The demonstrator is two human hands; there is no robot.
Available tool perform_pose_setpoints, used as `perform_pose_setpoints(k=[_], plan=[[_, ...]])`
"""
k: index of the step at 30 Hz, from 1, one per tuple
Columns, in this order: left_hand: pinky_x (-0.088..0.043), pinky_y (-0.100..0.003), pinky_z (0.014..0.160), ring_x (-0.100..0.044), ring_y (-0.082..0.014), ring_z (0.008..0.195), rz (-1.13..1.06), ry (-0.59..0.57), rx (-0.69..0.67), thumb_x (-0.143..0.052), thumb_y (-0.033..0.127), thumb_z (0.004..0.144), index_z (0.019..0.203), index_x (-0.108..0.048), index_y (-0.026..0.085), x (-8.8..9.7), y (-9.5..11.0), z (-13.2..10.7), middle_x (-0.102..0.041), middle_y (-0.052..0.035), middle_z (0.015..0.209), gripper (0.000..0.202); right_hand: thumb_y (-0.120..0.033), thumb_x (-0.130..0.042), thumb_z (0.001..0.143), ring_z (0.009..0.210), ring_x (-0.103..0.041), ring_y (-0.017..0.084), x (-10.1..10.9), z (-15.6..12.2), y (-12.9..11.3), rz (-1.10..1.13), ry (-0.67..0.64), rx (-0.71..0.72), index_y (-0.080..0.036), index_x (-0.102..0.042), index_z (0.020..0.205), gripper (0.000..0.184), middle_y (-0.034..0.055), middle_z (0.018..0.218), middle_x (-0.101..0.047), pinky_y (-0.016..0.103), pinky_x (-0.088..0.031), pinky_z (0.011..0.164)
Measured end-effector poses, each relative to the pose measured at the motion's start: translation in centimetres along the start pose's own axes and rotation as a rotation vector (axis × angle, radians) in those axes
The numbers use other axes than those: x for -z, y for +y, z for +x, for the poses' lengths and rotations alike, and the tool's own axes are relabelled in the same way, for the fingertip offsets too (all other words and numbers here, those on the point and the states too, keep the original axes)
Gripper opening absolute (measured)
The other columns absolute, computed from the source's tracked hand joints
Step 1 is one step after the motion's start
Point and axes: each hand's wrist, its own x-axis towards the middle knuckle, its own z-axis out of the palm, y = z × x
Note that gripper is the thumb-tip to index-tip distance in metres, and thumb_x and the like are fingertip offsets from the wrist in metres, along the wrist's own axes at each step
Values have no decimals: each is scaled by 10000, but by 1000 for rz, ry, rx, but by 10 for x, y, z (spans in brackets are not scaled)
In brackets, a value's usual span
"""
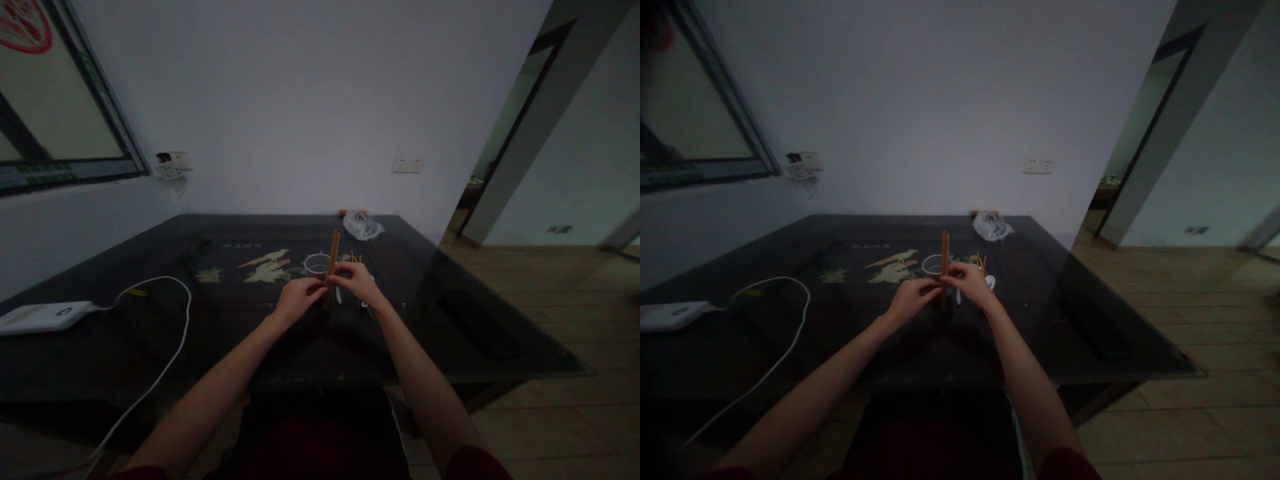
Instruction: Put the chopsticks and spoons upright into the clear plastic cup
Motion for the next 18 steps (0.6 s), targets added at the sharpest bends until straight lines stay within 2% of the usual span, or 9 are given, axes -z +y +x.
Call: perform_pose_setpoints(k=[3,7,9,12,14,18], plan=[[-464,-246,673,-621,-156,730,-53,169,16,-504,382,871,879,-685,194,9,0,3,-692,-41,828,261,-426,-690,708,621,-629,170,2,0,-2,30,-8,-15,-161,-660,722,268,34,687,-672,286,-516,611],[-479,-247,693,-594,-165,882,-221,422,103,-469,365,885,990,-604,167,12,-13,12,-623,-80,993,262,-450,-718,666,631,-641,181,3,1,-4,145,40,-48,-165,-649,717,298,35,685,-671,295,-531,603],[-484,-260,723,-574,-170,941,-293,444,176,-503,353,864,1075,-549,165,7,-24,17,-583,-96,1071,286,-447,-735,646,636,-642,178,4,1,-4,206,81,-50,-168,-641,718,303,28,687,-665,293,-539,601],[-483,-287,781,-551,-181,1016,-364,372,231,-570,338,824,1158,-486,170,-3,-36,22,-538,-112,1147,384,-432,-754,623,642,-639,166,7,1,-4,290,149,-55,-171,-637,754,315,12,685,-655,278,-546,592],[-472,-309,835,-535,-190,1072,-375,350,193,-597,330,807,1186,-466,182,-5,-36,21,-526,-111,1174,428,-424,-756,620,640,-635,156,11,0,-4,333,191,-60,-169,-639,793,330,9,694,-657,268,-546,585],[-445,-324,891,-544,-187,1055,-264,434,28,-618,332,798,1139,-516,188,4,-16,13,-565,-88,1133,384,-419,-743,640,656,-636,155,13,1,-3,367,227,-60,-169,-643,828,328,23,737,-678,271,-549,596]])
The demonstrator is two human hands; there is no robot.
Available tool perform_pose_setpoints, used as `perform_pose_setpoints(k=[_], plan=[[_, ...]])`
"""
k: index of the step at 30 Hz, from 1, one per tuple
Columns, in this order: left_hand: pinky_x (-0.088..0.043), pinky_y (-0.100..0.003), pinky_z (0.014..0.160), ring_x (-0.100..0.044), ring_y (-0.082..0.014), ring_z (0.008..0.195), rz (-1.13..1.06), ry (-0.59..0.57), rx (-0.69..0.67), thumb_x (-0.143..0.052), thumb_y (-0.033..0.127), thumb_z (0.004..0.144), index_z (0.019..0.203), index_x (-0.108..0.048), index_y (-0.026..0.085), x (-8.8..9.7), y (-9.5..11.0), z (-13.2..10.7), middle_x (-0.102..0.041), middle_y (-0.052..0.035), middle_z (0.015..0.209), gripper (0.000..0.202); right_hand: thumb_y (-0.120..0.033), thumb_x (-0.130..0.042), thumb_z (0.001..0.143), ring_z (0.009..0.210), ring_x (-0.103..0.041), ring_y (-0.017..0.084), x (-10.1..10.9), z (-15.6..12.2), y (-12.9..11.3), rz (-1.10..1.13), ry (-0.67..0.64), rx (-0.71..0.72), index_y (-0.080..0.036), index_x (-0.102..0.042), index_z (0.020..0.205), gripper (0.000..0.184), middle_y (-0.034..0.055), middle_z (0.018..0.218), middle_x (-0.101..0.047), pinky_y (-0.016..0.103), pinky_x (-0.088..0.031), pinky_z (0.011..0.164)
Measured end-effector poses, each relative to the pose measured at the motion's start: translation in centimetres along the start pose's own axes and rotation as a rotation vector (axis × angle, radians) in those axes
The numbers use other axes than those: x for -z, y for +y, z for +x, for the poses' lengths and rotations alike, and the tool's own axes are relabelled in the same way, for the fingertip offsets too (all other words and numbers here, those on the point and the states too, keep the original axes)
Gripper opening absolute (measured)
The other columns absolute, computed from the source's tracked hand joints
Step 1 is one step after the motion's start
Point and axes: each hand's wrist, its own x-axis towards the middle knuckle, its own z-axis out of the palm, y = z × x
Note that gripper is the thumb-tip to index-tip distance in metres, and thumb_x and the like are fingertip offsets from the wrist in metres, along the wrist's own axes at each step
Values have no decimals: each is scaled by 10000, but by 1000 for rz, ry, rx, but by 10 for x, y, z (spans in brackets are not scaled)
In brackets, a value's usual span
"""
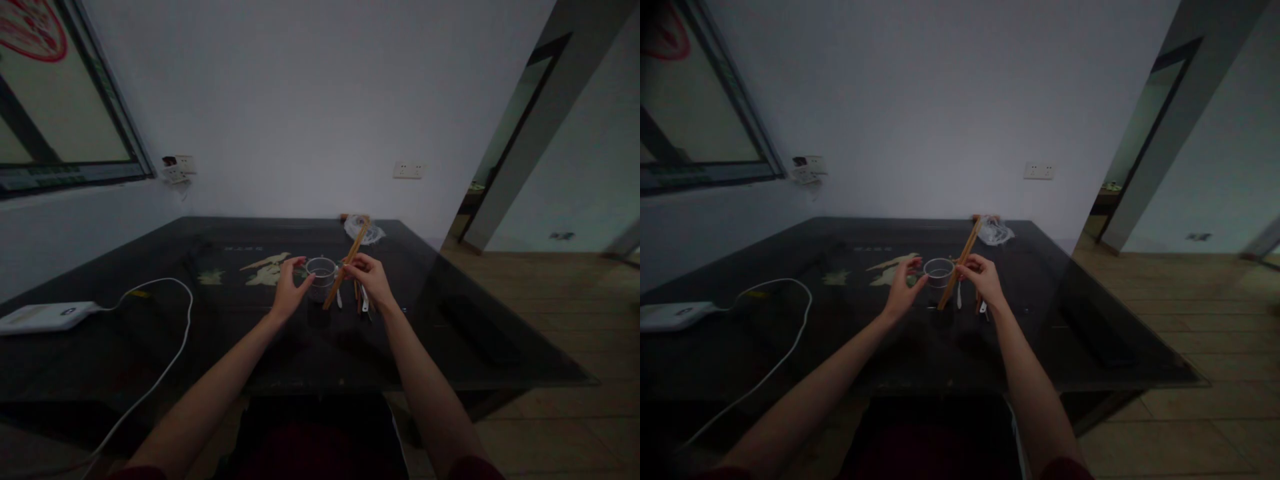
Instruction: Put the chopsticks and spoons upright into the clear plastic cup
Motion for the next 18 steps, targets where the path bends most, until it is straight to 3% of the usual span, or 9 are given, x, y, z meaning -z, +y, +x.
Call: perform_pose_setpoints(k=[5,10,18], plan=[[-470,-276,758,-597,-153,795,68,-172,-82,-584,334,828,869,-642,179,3,23,-10,-660,-34,844,170,-430,-769,597,650,-635,165,-12,-2,4,15,-45,-31,-178,-629,761,331,13,698,-666,289,-562,599],[-480,-282,744,-625,-161,768,91,-247,-26,-634,328,792,876,-679,187,-6,16,-17,-699,-29,839,170,-419,-771,599,664,-641,177,-23,-5,8,10,-41,-31,-185,-631,754,314,22,709,-669,293,-559,614],[-463,-256,692,-628,-157,755,62,-295,-11,-634,334,793,867,-698,179,-10,8,-18,-708,-30,834,183,-386,-778,593,640,-641,176,-23,-5,8,-24,-23,-16,-176,-653,733,282,23,690,-672,288,-548,604]])
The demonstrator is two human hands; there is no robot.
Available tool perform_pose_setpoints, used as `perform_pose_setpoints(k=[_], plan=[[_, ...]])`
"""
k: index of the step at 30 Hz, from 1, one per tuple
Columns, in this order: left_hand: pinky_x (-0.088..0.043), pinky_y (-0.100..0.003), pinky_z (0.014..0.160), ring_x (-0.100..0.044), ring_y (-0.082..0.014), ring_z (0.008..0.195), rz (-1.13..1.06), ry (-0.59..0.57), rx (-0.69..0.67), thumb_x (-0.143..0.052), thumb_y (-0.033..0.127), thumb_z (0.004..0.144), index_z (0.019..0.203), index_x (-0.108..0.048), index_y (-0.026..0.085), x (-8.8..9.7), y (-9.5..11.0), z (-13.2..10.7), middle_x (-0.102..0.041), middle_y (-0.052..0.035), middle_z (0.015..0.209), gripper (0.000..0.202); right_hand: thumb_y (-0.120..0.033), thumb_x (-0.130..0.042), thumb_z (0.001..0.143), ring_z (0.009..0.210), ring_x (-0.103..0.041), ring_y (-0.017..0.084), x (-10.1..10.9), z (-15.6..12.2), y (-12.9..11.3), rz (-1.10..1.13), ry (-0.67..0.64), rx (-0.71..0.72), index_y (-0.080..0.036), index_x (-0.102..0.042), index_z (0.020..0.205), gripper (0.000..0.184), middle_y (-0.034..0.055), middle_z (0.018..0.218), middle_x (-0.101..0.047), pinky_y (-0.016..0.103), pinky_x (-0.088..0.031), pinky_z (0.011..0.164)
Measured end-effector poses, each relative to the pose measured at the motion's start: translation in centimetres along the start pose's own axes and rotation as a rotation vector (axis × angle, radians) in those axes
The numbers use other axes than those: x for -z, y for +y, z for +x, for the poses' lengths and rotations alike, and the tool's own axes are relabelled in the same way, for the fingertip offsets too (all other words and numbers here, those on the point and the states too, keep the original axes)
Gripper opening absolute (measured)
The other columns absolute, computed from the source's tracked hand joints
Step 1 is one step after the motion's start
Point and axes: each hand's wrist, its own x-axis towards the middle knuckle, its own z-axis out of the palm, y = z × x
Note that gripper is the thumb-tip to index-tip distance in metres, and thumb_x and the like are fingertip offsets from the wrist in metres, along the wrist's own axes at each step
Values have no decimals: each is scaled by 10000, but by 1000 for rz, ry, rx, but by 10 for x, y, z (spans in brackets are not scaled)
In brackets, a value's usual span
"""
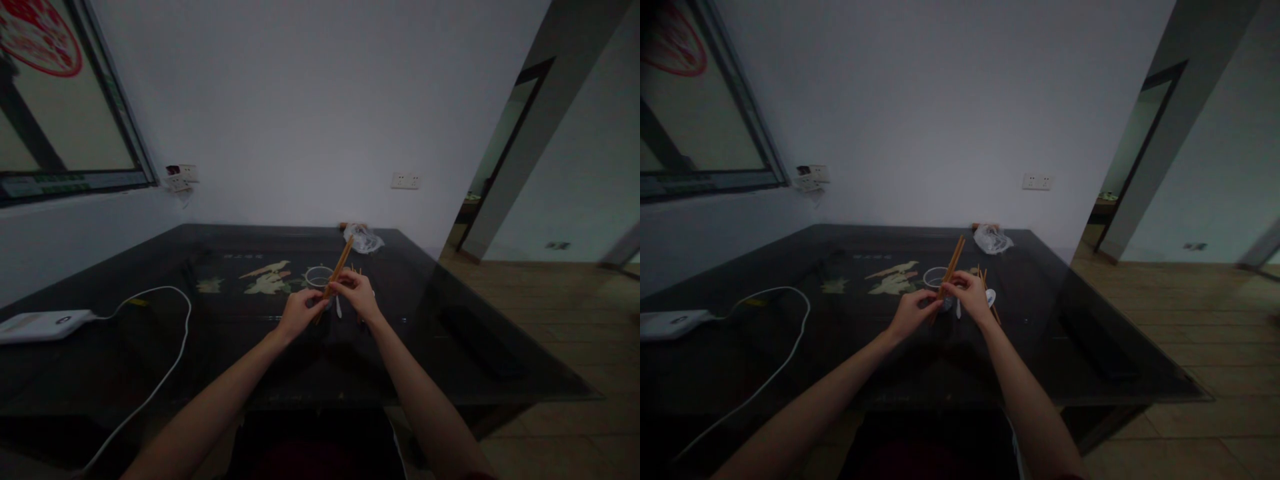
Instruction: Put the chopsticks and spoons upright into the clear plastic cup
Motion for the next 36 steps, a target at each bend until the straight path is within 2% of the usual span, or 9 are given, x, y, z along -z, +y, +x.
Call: perform_pose_setpoints(k=[3,10,19,22,25,29,32,36], plan=[[-455,-250,677,-624,-154,737,8,-14,23,-632,338,791,854,-706,177,-1,0,0,-710,-25,818,188,-386,-775,594,657,-652,189,1,1,-2,-13,12,8,-167,-682,740,279,36,707,-695,291,-549,602],[-430,-240,636,-612,-149,693,54,-77,56,-622,345,792,856,-723,178,-3,2,0,-721,-27,811,205,-395,-743,638,717,-670,210,10,3,-8,58,151,27,-166,-723,814,289,56,795,-719,306,-557,600],[-420,-244,653,-598,-151,706,65,-116,24,-601,348,813,845,-702,177,0,6,0,-696,-23,787,202,-379,-740,661,666,-663,183,13,3,-9,49,131,40,-161,-712,757,241,46,744,-714,286,-546,601],[-433,-253,685,-583,-148,730,10,-44,-22,-594,336,820,945,-664,182,4,11,1,-674,-22,834,211,-363,-738,675,648,-659,166,17,3,-11,73,181,52,-154,-715,787,238,49,751,-717,264,-537,596],[-445,-266,745,-566,-142,782,-73,139,-62,-555,296,846,1092,-579,188,10,11,4,-631,-32,919,270,-344,-753,661,641,-660,152,22,7,-20,149,285,71,-151,-713,779,230,45,723,-713,238,-529,574],[-441,-296,824,-538,-167,948,-132,343,-52,-521,297,863,1177,-487,195,13,-3,9,-558,-68,1057,331,-339,-792,592,620,-653,134,35,21,-42,291,463,159,-151,-686,729,256,23,697,-696,213,-520,527],[-430,-324,880,-513,-180,1040,-198,387,4,-463,294,887,1211,-446,202,9,-17,13,-525,-83,1122,337,-343,-792,584,625,-647,123,44,38,-59,310,538,252,-151,-668,725,269,7,697,-685,202,-524,523],[-399,-373,958,-484,-206,1124,-259,354,95,-460,336,884,1224,-439,201,-2,-33,16,-494,-105,1204,366,-389,-758,617,635,-647,137,47,63,-64,146,555,336,-149,-653,747,293,11,702,-686,237,-543,555]])
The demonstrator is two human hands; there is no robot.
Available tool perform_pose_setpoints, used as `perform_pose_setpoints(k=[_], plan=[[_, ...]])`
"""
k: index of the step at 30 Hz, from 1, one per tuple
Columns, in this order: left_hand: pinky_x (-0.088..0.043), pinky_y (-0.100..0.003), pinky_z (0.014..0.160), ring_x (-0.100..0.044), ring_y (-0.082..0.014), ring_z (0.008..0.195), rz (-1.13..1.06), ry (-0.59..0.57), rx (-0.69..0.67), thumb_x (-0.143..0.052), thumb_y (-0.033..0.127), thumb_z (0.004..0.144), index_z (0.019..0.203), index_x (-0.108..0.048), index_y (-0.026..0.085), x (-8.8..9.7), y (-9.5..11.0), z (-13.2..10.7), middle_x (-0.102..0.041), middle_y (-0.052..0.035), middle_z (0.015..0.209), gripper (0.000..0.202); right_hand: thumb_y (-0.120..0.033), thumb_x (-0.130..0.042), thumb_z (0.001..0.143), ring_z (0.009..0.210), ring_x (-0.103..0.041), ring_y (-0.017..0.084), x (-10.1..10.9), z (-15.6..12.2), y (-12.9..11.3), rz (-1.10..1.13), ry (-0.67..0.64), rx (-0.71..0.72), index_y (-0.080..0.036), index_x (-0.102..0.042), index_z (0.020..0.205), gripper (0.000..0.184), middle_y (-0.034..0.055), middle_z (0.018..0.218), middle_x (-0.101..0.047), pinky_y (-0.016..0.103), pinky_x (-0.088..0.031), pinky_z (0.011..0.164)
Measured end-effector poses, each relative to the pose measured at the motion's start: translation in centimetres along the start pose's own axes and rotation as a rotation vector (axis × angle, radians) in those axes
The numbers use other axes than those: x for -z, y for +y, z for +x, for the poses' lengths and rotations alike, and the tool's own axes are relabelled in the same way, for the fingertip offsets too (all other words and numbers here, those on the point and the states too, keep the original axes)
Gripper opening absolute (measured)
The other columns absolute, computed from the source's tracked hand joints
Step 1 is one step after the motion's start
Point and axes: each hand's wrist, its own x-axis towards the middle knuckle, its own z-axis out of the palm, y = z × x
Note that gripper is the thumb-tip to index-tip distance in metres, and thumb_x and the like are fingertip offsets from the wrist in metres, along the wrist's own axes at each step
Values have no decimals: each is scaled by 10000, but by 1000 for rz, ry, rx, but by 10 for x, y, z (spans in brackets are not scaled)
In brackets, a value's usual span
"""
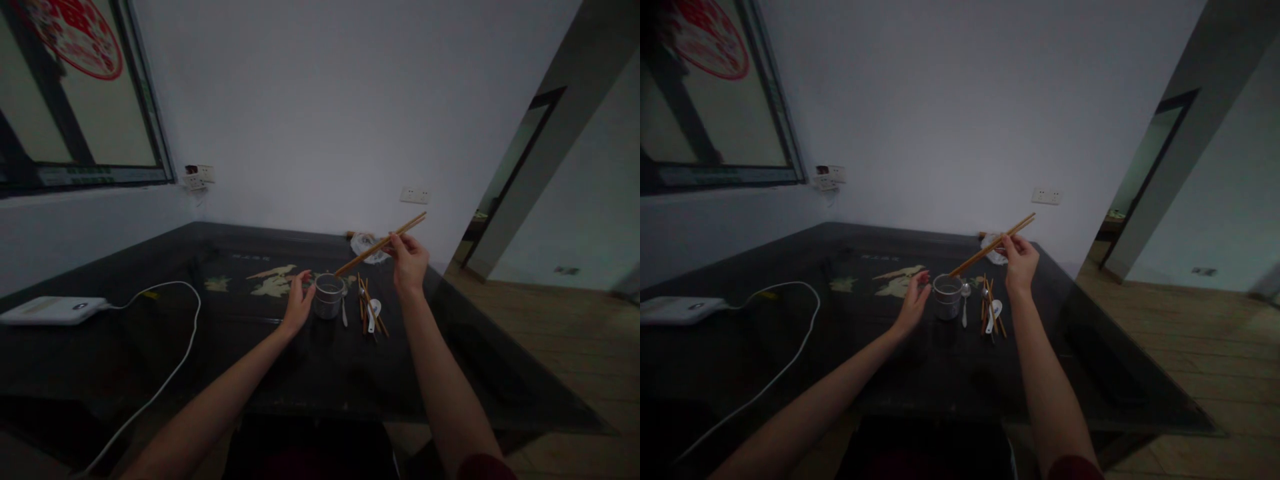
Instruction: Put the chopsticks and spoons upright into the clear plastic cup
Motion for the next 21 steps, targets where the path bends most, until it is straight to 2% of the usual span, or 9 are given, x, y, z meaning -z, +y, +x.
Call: perform_pose_setpoints(k=[4,6,9,13,21], plan=[[-361,-426,1011,-452,-254,1195,35,-88,79,-627,395,772,1266,-416,174,-9,-15,-3,-463,-138,1261,581,-441,-722,630,642,-655,175,-16,1,28,-213,-252,-52,-142,-658,741,326,46,705,-692,293,-549,594],[-334,-448,1035,-439,-279,1218,66,-149,86,-722,373,677,1274,-417,158,-12,-22,-6,-467,-150,1273,704,-467,-714,623,641,-660,200,-23,-3,45,-279,-388,-126,-146,-657,721,340,58,678,-689,317,-547,603],[-325,-467,1040,-448,-298,1216,87,-196,95,-785,299,588,1253,-444,149,-16,-27,-10,-496,-149,1266,762,-484,-711,607,608,-651,210,-30,-10,65,-376,-504,-214,-157,-653,700,346,70,664,-691,298,-517,528],[-352,-447,1021,-490,-282,1182,35,-200,113,-789,220,570,1240,-461,158,-19,-27,-10,-532,-131,1251,748,-444,-706,619,597,-646,188,-35,-17,79,-459,-551,-280,-147,-647,708,315,78,681,-703,236,-457,454],[-423,-429,949,-560,-273,1102,37,-221,163,-760,216,609,1162,-511,144,-22,-28,-8,-602,-126,1162,611,-305,-691,667,576,-643,160,-37,-23,87,-509,-587,-295,-144,-661,693,166,48,645,-695,219,-457,482]])
